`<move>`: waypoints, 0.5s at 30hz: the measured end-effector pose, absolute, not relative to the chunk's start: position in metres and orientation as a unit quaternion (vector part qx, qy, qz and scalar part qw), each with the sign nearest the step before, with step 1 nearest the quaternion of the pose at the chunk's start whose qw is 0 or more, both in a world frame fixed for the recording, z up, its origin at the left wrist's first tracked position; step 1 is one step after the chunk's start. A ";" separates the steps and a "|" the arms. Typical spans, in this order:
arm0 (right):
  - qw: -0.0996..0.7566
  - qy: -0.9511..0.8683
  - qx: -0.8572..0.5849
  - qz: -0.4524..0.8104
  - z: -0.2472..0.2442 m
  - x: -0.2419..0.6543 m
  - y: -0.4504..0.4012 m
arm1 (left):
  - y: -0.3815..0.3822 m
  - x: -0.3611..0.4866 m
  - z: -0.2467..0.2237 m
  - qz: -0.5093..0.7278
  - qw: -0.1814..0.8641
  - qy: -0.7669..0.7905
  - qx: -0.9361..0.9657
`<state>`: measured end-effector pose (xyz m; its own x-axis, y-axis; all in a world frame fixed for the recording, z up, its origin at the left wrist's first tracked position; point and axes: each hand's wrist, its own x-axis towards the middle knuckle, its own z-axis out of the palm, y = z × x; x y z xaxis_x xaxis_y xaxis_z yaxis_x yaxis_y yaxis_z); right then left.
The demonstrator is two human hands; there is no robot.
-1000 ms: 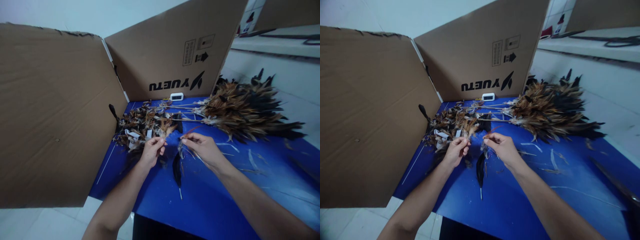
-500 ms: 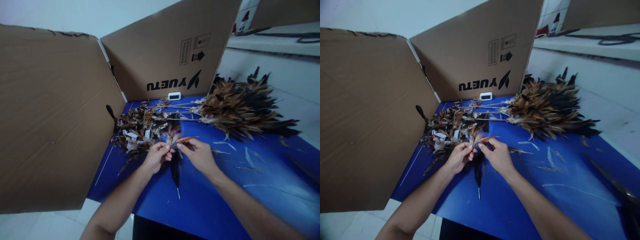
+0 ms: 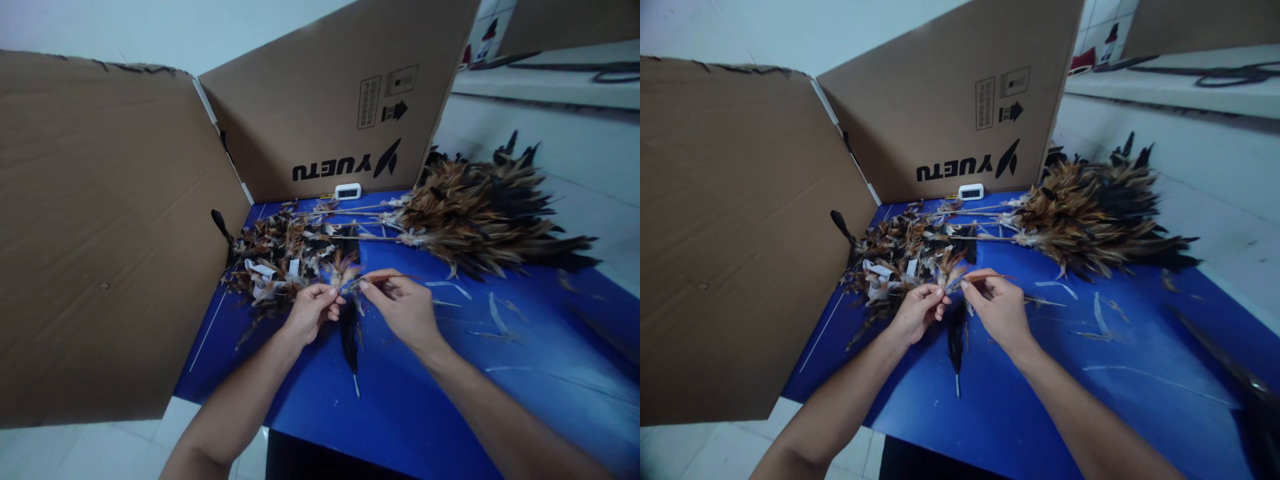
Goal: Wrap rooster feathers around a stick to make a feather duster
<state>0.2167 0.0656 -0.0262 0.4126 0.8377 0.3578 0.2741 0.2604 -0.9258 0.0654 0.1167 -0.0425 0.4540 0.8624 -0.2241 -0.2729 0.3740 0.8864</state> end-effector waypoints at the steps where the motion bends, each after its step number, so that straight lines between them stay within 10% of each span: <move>1: 0.627 -0.495 -0.562 0.214 -0.025 0.217 0.065 | 0.117 0.066 -0.043 0.377 0.747 0.360 0.413; 15: 0.598 -0.539 -0.573 0.153 -0.027 0.216 0.066 | 0.113 0.067 -0.041 0.368 0.727 0.382 0.437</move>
